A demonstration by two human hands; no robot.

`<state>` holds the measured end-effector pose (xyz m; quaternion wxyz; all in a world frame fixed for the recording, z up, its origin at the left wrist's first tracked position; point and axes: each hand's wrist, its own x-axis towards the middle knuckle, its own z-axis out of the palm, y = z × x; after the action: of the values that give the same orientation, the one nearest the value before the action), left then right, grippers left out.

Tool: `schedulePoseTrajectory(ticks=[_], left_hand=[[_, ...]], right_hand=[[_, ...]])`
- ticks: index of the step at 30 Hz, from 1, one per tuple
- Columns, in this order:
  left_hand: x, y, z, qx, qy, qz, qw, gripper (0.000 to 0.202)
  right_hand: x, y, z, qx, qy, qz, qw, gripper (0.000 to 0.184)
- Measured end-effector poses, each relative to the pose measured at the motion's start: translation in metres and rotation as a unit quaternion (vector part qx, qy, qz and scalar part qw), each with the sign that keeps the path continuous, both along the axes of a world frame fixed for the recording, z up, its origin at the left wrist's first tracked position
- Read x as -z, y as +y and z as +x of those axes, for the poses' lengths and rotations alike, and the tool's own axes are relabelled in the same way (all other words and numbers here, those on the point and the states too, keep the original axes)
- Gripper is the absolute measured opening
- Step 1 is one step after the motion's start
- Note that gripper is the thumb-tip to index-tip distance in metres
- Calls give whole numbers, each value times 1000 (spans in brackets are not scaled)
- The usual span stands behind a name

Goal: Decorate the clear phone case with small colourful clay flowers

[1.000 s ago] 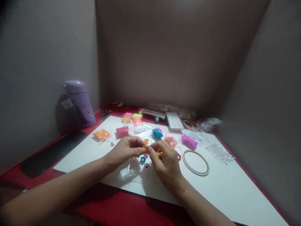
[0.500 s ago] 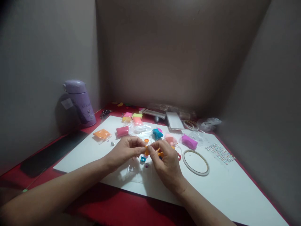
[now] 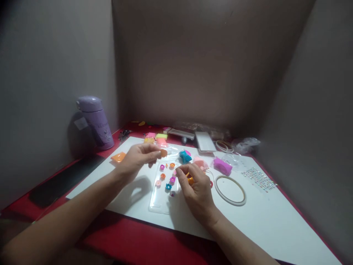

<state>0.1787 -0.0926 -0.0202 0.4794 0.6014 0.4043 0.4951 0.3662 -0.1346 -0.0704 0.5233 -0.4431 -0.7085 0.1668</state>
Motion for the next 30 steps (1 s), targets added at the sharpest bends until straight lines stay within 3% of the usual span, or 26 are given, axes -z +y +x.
schedulePoseTrajectory(ticks=[4, 8, 13, 18, 24, 30], left_hand=[[-15, 8, -10, -33, 34, 5, 999, 24], [-21, 10, -18, -15, 147, 4, 989, 17], [-8, 19, -31, 2, 317, -8, 948, 7], [8, 27, -39, -35, 412, 2, 910, 7], [9, 41, -46, -102, 459, 9, 882, 11], [13, 67, -55, -114, 455, -36, 882, 30]], right_hand=[[1, 0, 1, 11, -30, 37, 999, 18], [2, 3, 3, 26, -36, 56, 997, 18], [4, 6, 6, 37, -34, 68, 996, 18], [4, 8, 5, 39, -45, 87, 994, 17], [5, 8, 6, 38, -57, 100, 993, 17], [5, 7, 5, 40, -64, 95, 993, 16]])
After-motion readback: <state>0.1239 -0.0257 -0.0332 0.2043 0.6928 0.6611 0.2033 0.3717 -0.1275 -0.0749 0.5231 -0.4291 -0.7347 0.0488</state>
